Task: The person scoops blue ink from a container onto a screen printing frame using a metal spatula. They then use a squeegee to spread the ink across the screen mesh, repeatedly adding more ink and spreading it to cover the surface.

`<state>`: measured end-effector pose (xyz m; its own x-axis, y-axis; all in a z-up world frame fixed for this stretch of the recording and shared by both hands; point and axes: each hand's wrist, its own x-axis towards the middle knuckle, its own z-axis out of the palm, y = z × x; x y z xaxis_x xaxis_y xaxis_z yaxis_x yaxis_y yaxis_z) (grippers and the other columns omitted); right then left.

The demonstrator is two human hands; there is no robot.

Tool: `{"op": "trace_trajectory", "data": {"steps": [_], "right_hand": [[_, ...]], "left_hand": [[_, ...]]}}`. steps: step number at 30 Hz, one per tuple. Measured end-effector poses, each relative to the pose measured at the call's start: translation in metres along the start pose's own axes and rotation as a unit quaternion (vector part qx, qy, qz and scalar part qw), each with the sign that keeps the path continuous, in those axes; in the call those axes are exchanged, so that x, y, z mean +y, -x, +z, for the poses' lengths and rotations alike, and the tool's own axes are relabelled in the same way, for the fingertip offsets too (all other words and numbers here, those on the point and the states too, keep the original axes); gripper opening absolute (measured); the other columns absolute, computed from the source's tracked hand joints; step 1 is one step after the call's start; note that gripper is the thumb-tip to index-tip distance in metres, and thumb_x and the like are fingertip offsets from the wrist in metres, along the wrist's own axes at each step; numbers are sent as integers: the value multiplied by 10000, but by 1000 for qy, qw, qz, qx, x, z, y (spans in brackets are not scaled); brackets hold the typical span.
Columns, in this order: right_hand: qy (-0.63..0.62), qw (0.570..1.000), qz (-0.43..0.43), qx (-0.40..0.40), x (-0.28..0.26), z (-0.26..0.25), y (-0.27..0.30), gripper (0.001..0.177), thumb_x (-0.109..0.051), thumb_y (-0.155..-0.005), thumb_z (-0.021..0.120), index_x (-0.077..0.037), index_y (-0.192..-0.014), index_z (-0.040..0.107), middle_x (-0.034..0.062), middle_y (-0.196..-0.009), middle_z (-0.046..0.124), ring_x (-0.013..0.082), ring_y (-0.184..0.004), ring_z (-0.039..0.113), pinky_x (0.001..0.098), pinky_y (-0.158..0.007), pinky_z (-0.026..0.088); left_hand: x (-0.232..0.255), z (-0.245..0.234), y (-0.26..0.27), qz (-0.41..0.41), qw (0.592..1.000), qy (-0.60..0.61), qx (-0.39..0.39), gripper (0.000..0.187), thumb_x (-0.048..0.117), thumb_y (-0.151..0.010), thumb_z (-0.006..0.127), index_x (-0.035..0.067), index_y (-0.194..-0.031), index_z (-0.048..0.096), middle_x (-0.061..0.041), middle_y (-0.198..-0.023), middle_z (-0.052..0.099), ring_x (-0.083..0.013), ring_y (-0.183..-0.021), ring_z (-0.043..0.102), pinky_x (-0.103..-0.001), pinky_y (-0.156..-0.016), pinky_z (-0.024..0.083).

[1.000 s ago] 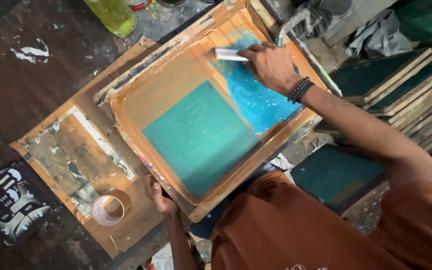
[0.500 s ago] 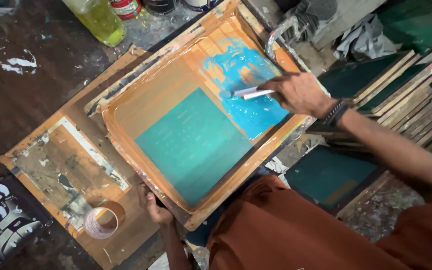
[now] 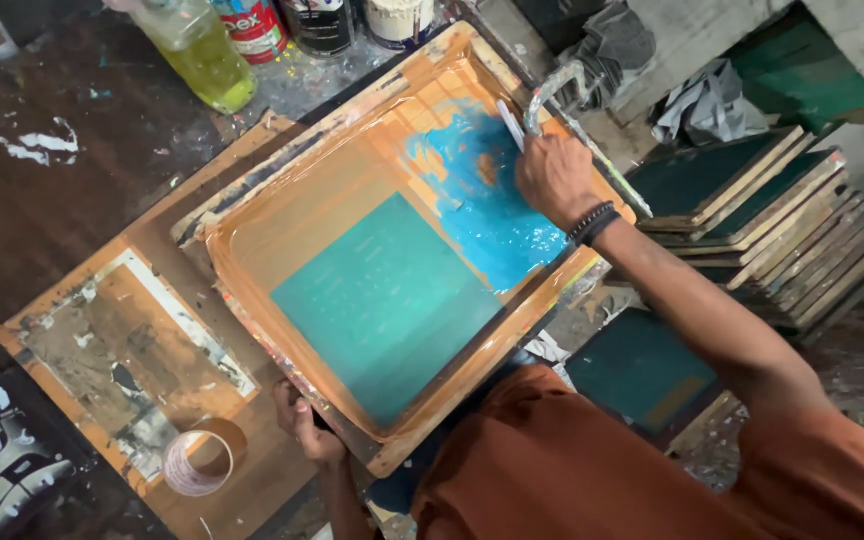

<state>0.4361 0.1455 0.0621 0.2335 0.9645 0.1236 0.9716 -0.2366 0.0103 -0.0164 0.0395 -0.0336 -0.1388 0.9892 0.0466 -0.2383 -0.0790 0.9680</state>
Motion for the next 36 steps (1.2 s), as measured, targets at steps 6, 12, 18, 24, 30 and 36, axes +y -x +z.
{"op": "trace_trajectory", "data": {"steps": [6, 12, 18, 24, 30, 36], "right_hand": [[-14, 999, -34, 26, -19, -20, -27, 136, -214, -966, 631, -103, -1025, 681, 179, -758, 682, 403, -638, 653, 532, -520, 464], [-16, 992, -121, -40, -14, -45, 22, 292, -131, -980, 587, -202, -1241, 695, 106, -885, 691, 325, -732, 674, 455, -560, 489], [-55, 987, -138, -59, -25, -94, 70, 365, -122, -901, 600, -187, -1243, 708, 94, -948, 725, 325, -721, 682, 445, -535, 511], [-47, 993, -56, -92, -22, -52, 10, 222, -262, -1038, 603, -109, -1171, 695, 143, -910, 693, 359, -732, 673, 478, -632, 531], [-57, 972, -227, -29, -50, -38, -52, 252, -172, -966, 614, -148, -1203, 698, 82, -1102, 713, 350, -981, 674, 484, -740, 541], [-43, 938, -337, -65, -9, -56, -11, 420, -70, -863, 637, -223, -1249, 695, 52, -1226, 712, 339, -1117, 651, 447, -925, 531]], "left_hand": [[-11, -6, 2, -5, 1000, 20, -1, 423, 301, -953, 471, -50, -1180, 539, -113, -1074, 580, -217, -1004, 563, -332, -929, 447], [3, 3, -1, -14, 1000, -7, 5, 454, 315, -959, 466, -55, -1214, 530, -120, -1123, 578, -233, -1045, 573, -342, -953, 453], [-7, -7, 4, -49, 999, 12, -12, 491, 362, -964, 481, -66, -1197, 537, -152, -994, 616, -246, -907, 586, -351, -824, 454], [7, 2, -2, -13, 999, -29, -10, 531, 384, -962, 478, -72, -1230, 521, -143, -1093, 602, -230, -1017, 583, -346, -931, 452], [-16, -10, 5, -10, 1000, -25, 2, 473, 368, -996, 497, -63, -1186, 552, -125, -1037, 572, -226, -965, 558, -338, -878, 444], [-2, -3, 6, -39, 999, -17, 5, 417, 312, -1014, 453, -34, -1237, 525, -122, -1123, 564, -230, -1022, 580, -341, -897, 469]]}}
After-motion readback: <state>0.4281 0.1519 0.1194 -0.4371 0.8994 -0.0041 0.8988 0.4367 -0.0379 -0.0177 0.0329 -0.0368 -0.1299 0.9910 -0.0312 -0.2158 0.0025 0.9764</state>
